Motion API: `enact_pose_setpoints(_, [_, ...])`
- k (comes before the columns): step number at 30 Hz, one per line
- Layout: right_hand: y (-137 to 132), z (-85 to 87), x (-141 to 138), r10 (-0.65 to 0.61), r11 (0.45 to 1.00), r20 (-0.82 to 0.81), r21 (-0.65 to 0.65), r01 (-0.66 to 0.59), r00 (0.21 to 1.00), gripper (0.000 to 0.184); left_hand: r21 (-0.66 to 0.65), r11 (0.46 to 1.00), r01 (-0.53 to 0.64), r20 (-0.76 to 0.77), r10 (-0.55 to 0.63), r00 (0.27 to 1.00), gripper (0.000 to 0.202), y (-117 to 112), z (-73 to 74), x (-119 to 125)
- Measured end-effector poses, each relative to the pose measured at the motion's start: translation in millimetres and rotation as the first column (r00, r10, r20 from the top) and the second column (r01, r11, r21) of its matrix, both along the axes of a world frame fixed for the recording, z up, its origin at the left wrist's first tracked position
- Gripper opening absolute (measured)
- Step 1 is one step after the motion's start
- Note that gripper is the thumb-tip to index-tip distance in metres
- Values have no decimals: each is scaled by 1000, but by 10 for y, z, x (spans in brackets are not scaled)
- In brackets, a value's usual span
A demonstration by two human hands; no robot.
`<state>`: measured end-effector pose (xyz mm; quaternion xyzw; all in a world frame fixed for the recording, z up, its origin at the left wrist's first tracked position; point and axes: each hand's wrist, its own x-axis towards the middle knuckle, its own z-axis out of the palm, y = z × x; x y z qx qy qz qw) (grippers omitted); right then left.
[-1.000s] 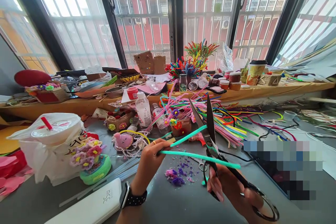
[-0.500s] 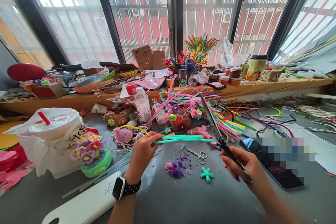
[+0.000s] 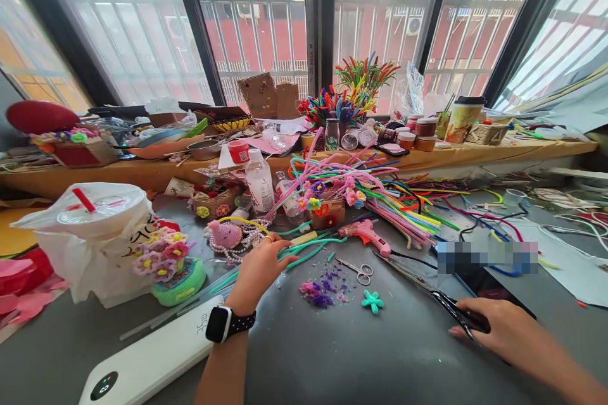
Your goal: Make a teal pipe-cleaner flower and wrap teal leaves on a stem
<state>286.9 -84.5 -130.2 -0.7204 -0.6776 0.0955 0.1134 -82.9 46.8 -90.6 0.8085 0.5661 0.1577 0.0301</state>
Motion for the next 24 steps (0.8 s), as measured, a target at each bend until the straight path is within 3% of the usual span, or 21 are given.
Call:
enact_pose_setpoints(4, [29, -24, 107, 28, 997, -23, -68, -30, 999, 27, 28, 993, 117, 179, -120, 977, 27, 23, 24, 7])
enact_pose_setpoints(7, [49, 74, 116, 57, 996, -77, -70, -62, 995, 21, 73, 976, 206, 315, -218, 923, 24, 22, 62, 58])
enact_pose_setpoints(9, [105, 190, -45, 61, 998, -176, -19, -66, 982, 21, 88, 964, 252, 397, -266, 879, 24, -2, 91, 121])
enact_pose_setpoints(11, [223, 299, -371, 104, 994, -383, 70, -83, 918, 25, 78, 959, 273, 455, -278, 846, 25, -38, 110, 197])
enact_pose_setpoints(13, [402, 363, -800, 199, 980, -656, 139, -143, 728, 31, 64, 947, 315, 477, -306, 824, 26, -69, 105, 273])
enact_pose_setpoints(15, [609, 372, -1221, 194, 978, -879, 139, -156, 436, 37, 57, 935, 350, 484, -333, 809, 26, -86, 77, 334])
enact_pose_setpoints(16, [708, 361, -1394, 184, 979, -931, 143, -147, 316, 37, 52, 930, 364, 478, -343, 808, 26, -88, 58, 355])
enact_pose_setpoints(18, [870, 324, -1621, 175, 984, -972, 167, -64, 153, 34, 35, 920, 390, 460, -361, 811, 27, -81, 19, 375])
enact_pose_setpoints(21, [1000, 259, -1661, 190, 978, -982, 190, 83, -2, 27, 17, 915, 402, 454, -365, 813, 27, -45, -24, 351])
enact_pose_setpoints(24, [1046, 204, -1489, 179, 973, -962, 143, 181, -204, 24, 1, 926, 379, 480, -333, 812, 24, 3, -33, 283])
